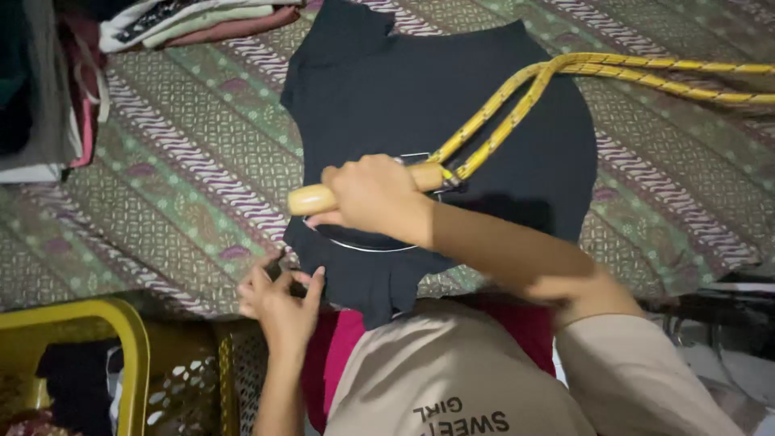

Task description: Ironing and folding a black t-shirt on a floor mat

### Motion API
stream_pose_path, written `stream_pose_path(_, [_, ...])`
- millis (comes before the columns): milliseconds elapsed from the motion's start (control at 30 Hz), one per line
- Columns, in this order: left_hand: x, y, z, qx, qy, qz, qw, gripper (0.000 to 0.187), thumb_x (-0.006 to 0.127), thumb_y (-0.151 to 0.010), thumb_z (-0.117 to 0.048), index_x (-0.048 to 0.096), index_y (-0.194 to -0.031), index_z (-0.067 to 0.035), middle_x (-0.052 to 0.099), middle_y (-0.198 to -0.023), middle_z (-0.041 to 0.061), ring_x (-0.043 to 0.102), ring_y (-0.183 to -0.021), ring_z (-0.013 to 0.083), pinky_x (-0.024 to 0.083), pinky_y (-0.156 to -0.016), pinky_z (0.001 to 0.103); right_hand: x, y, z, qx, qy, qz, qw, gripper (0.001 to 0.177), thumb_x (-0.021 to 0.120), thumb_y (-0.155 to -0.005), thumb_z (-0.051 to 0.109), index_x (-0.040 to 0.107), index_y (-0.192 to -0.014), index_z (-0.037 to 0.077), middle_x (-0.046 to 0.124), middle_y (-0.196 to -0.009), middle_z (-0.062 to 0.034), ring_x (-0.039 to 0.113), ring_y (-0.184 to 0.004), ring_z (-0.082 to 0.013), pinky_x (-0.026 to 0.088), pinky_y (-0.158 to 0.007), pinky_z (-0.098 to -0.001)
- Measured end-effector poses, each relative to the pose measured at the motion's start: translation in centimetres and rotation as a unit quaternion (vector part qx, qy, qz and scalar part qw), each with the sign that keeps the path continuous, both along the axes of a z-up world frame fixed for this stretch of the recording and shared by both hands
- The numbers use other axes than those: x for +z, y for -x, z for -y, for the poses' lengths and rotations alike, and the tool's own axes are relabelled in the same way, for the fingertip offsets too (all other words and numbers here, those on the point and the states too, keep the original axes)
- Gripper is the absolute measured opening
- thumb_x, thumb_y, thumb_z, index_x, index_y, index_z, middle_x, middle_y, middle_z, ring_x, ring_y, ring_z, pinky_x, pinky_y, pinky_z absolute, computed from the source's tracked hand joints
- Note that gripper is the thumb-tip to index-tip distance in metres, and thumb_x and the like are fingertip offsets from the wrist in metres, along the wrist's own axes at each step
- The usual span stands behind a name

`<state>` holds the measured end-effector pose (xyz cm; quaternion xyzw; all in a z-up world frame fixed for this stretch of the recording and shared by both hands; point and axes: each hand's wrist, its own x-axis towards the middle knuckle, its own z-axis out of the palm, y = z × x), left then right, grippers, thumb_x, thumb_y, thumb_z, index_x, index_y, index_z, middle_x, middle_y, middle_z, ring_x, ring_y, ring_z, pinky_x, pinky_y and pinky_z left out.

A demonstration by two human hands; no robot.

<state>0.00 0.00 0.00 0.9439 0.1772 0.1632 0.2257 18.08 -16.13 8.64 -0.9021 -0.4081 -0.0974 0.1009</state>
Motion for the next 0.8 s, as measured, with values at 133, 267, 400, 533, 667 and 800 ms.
stream_pose_path(133, [0.1,0.9,0.0,-0.007,0.08,0.042,0.996,0.024,0.081,-0.08,-0.027,0.073,-0.069,-0.007,0.054,-0.146,0.014,0.04,-0.125,0.0387,0.028,-0.106,0.053,0.0,0.0,-0.3,0.028,-0.015,0.017,0.999,0.067,0.073,-0.081,0.077,0.069,-0.073,0.01,0.068,-0.059,-0.0116,0.065,-0.046,-0.0356,0.051,-0.045,-0.0453])
stream_pose_path(267, [0.4,1.4,-0.6,0.008,0.064,0.009,0.998,0.026,0.08,-0.083,-0.029,0.073,-0.068,-0.01,0.052,-0.147,0.013,0.036,-0.123,0.0362,0.022,-0.104,0.054,0.1,-0.5,5.3,0.024,0.108,-0.067,0.992,0.069,0.064,-0.088,0.081,0.072,-0.082,0.013,0.072,-0.065,-0.0094,0.068,-0.048,-0.0322,0.054,-0.048,-0.0431])
stream_pose_path(400, [1.0,1.8,-1.1,-0.027,0.103,0.019,0.994,0.025,0.078,-0.083,-0.025,0.072,-0.067,-0.007,0.048,-0.155,0.016,0.034,-0.127,0.0383,0.021,-0.109,0.052,-0.7,-0.5,14.1,-0.023,0.115,-0.021,0.993,0.057,0.069,-0.081,0.075,0.071,-0.089,0.019,0.069,-0.061,-0.0059,0.067,-0.049,-0.032,0.053,-0.048,-0.0458])
stream_pose_path(533, [1.7,1.4,-1.0,-0.038,0.145,0.027,0.988,0.017,0.08,-0.081,-0.021,0.075,-0.073,-0.007,0.045,-0.159,0.016,0.033,-0.133,0.0381,0.024,-0.11,0.053,-1.3,-2.4,22.9,-0.122,0.361,-0.103,0.919,0.079,0.038,-0.08,0.097,0.058,-0.085,0.021,0.072,-0.072,-0.0036,0.073,-0.063,-0.0242,0.06,-0.063,-0.0423])
stream_pose_path(667, [1.0,1.6,-1.2,-0.053,0.127,0.032,0.99,0.015,0.075,-0.082,-0.021,0.077,-0.079,-0.006,0.047,-0.158,0.018,0.036,-0.127,0.0382,0.029,-0.105,0.05,-2.8,-3.2,29.0,-0.125,0.325,0.03,0.937,0.064,0.056,-0.077,0.09,0.061,-0.083,0.026,0.067,-0.065,0.0078,0.065,-0.053,-0.0124,0.053,-0.053,-0.0292])
stream_pose_path(800, [-0.6,1.6,-1.6,-0.04,0.111,0.027,0.993,0.012,0.077,-0.078,-0.023,0.077,-0.077,-0.011,0.048,-0.157,0.011,0.035,-0.13,0.0378,0.019,-0.106,0.056,-2.0,-3.2,25.3,-0.172,0.303,-0.004,0.937,0.068,0.055,-0.08,0.088,0.069,-0.097,0.023,0.073,-0.07,-0.0033,0.071,-0.06,-0.0268,0.056,-0.06,-0.0376])
